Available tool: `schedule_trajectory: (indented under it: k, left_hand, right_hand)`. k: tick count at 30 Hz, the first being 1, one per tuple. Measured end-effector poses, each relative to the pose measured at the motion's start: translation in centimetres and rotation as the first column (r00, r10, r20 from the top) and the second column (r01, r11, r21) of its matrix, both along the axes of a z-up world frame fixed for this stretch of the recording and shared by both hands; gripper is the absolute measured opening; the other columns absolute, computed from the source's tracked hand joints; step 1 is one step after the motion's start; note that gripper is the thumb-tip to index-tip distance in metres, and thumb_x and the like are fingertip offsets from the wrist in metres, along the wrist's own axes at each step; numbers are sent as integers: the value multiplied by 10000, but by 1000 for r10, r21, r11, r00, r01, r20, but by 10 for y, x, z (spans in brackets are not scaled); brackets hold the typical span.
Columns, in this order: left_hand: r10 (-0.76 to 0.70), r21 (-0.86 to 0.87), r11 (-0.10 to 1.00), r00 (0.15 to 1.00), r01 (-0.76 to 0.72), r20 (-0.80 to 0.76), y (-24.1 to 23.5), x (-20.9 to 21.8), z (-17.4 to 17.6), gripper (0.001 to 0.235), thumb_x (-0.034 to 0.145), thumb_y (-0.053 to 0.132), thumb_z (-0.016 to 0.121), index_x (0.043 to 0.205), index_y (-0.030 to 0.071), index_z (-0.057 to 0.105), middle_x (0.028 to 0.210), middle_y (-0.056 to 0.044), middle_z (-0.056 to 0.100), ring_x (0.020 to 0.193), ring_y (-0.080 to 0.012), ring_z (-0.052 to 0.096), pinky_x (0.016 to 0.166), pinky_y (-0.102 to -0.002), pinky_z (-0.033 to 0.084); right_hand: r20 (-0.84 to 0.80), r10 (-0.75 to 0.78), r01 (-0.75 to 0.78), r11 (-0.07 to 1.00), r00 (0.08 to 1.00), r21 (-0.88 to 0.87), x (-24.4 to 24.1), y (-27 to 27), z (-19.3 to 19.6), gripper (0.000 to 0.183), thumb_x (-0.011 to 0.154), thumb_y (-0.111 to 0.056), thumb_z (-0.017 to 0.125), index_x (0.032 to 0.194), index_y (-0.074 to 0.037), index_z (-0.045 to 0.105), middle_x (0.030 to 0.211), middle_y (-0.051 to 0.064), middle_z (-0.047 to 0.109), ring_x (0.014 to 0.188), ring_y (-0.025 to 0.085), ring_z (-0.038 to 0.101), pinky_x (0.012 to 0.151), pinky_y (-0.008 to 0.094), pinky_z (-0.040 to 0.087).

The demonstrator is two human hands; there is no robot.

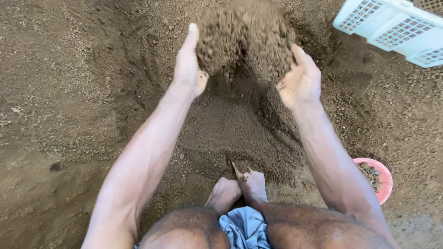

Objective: The person repeatedly makes small indentations in loose soil with their fingers, places small seed-like items into the indentations, and covers them with soil. A small hand hoe and a plastic basket are visible nearby.

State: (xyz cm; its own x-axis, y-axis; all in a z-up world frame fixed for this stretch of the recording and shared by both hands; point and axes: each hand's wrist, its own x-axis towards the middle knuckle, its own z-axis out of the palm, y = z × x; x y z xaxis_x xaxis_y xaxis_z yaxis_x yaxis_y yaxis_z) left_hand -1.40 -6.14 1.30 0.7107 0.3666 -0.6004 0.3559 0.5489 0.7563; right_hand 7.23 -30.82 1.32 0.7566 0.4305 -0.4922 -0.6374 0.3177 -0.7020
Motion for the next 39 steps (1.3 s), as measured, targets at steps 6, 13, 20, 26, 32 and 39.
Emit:
schedule_trajectory:
  k: [6,13,20,26,32,39]
  left_hand:
    - [40,270,960,915,76,-402,28,-49,-13,470,1013,399,496,1315,39,513,1244,-206,633,861,-196,711,649,-342,621]
    - [-128,49,977,748,210,-651,15,-111,-49,552,990,482,545,1294,24,497,1155,-262,662,840,-343,757,691,-391,655]
    - [-78,-180,984,926,11,-369,-22,-76,-99,1080,970,392,776,1571,-45,-8,1593,-230,225,1452,-394,380,1074,-681,543]
    - [-97,-273,960,987,60,-124,-40,-40,-79,867,971,392,836,1393,-257,445,1393,-457,515,1381,-556,499,1233,-614,347]
    - [60,-204,979,986,-27,156,1,5,-16,835,889,202,690,1544,132,176,1441,-191,553,1183,-301,610,929,-512,601]
    - [-509,97,742,651,664,-563,44,-83,6,730,1092,508,570,1242,-206,577,994,-418,677,695,-445,701,912,-408,631]
  right_hand:
    - [87,78,13,663,993,-748,-3,-84,-48,526,985,-94,599,1494,-30,482,1426,168,602,1133,250,701,818,335,646]
    - [-47,-113,92,942,992,-321,-34,-152,-121,687,942,-250,679,1546,-6,462,1539,173,546,1321,251,523,1088,423,434]
    - [-376,-8,-90,966,927,-243,-60,-48,-149,897,792,-425,696,1541,-82,341,1626,105,310,1478,328,261,1203,659,46]
    - [-363,123,-100,992,924,80,-40,27,-75,321,829,-263,769,1058,-79,638,1174,112,677,1201,336,601,1112,601,459]
    - [-2,44,-42,968,999,249,14,-3,2,562,869,-142,648,1416,-65,548,1280,111,678,1109,241,706,1013,505,556]
    - [-103,277,-231,483,955,-844,-14,-125,-21,382,996,-158,624,1358,-36,635,1106,146,733,865,207,711,695,324,603]
